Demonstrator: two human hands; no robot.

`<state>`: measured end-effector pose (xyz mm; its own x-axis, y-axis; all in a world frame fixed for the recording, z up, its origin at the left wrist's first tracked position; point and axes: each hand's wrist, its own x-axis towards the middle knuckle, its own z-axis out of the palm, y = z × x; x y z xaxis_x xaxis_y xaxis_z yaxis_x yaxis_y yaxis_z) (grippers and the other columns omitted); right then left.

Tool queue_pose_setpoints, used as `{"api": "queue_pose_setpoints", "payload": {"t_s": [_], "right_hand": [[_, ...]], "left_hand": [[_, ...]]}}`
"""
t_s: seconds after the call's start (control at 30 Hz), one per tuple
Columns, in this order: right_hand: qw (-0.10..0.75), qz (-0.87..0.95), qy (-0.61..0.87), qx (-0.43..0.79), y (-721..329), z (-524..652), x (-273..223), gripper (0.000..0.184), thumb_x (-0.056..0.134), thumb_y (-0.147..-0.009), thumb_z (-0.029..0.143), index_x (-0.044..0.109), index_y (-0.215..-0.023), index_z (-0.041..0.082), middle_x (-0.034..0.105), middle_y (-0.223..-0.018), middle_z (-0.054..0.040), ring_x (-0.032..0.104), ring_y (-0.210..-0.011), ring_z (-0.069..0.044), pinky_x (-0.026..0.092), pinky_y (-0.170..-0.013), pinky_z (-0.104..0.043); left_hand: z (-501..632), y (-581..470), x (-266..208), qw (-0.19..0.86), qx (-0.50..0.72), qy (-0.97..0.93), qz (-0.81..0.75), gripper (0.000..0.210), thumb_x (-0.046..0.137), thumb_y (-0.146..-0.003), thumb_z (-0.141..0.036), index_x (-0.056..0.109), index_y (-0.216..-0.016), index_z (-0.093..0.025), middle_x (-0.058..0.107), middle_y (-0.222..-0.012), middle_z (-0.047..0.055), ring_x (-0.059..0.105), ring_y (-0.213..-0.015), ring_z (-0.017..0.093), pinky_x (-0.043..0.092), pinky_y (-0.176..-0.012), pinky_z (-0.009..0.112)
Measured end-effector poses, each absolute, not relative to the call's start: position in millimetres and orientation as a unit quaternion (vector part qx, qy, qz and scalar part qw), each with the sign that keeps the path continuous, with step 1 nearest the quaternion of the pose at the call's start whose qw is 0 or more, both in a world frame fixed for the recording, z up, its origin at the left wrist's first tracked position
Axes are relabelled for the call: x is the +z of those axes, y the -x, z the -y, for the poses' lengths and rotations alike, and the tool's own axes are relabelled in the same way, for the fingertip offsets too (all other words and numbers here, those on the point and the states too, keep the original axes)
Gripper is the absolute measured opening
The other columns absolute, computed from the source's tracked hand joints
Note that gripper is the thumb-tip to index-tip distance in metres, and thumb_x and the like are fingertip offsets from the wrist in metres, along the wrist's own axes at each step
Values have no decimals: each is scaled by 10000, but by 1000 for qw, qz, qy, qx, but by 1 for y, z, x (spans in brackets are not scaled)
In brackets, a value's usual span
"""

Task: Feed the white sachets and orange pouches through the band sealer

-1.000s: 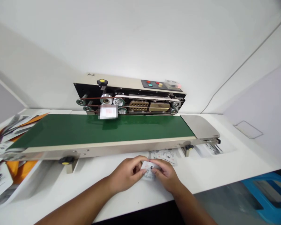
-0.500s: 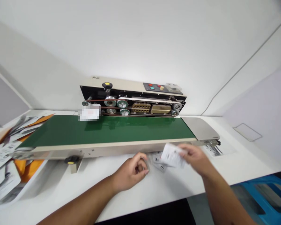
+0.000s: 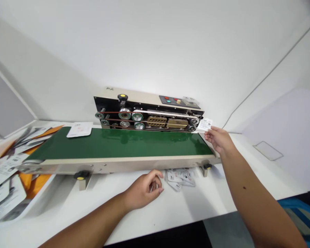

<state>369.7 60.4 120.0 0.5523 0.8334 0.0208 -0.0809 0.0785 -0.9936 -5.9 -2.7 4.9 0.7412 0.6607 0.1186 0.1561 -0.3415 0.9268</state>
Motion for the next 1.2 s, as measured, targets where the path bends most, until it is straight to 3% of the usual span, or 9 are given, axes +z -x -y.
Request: {"api": "queue_pose_setpoints", "payload": {"t_s": [0.47, 0.87, 1.03, 1.1, 1.2], "right_hand": [[639, 326, 559, 416, -360, -45, 115, 142, 724, -629, 110, 611, -705, 150, 529, -542, 30, 427, -429, -42, 281, -336, -108], [590, 349, 554, 473, -334, -55, 115, 182, 750, -663, 124, 673, -828, 128, 532, -566, 33, 432, -448, -39, 288, -359, -108], [589, 365, 559, 456, -322, -57, 113, 380, 781, -705, 189, 698, -1071, 123, 601, -603, 19, 495, -484, -68, 384, -407, -136], [586, 393, 583, 402, -313, -49, 112, 451, 781, -746, 254, 683, -1172, 143, 669, -700, -13, 540, -529, -91, 426, -430, -162], [593, 455, 632, 206, -297, -21, 105, 431, 722, -850, 358, 677, -1255, 218, 711, -907, -42, 599, -651, -125, 485, -497, -202]], "left_hand": [[5, 5, 10, 485, 249, -794, -270, 211, 574, -907, -255, 514, -1106, -220, 669, -880, -5, 535, -689, 139, 439, -630, 252], [3, 6, 8, 483, 242, -794, -279, 217, 575, -903, -264, 525, -1110, -221, 679, -885, 2, 546, -692, 145, 446, -632, 255], [4, 6, 11, 484, 243, -793, -279, 200, 570, -908, -273, 542, -1098, -217, 675, -883, 6, 567, -708, 148, 447, -633, 254], [4, 5, 11, 482, 240, -795, -280, 202, 570, -909, -276, 547, -1101, -216, 681, -887, 9, 577, -712, 148, 445, -625, 251], [5, 5, 10, 474, 240, -800, -278, 213, 582, -903, -271, 553, -1106, -214, 692, -886, 11, 580, -702, 146, 443, -617, 248]]}}
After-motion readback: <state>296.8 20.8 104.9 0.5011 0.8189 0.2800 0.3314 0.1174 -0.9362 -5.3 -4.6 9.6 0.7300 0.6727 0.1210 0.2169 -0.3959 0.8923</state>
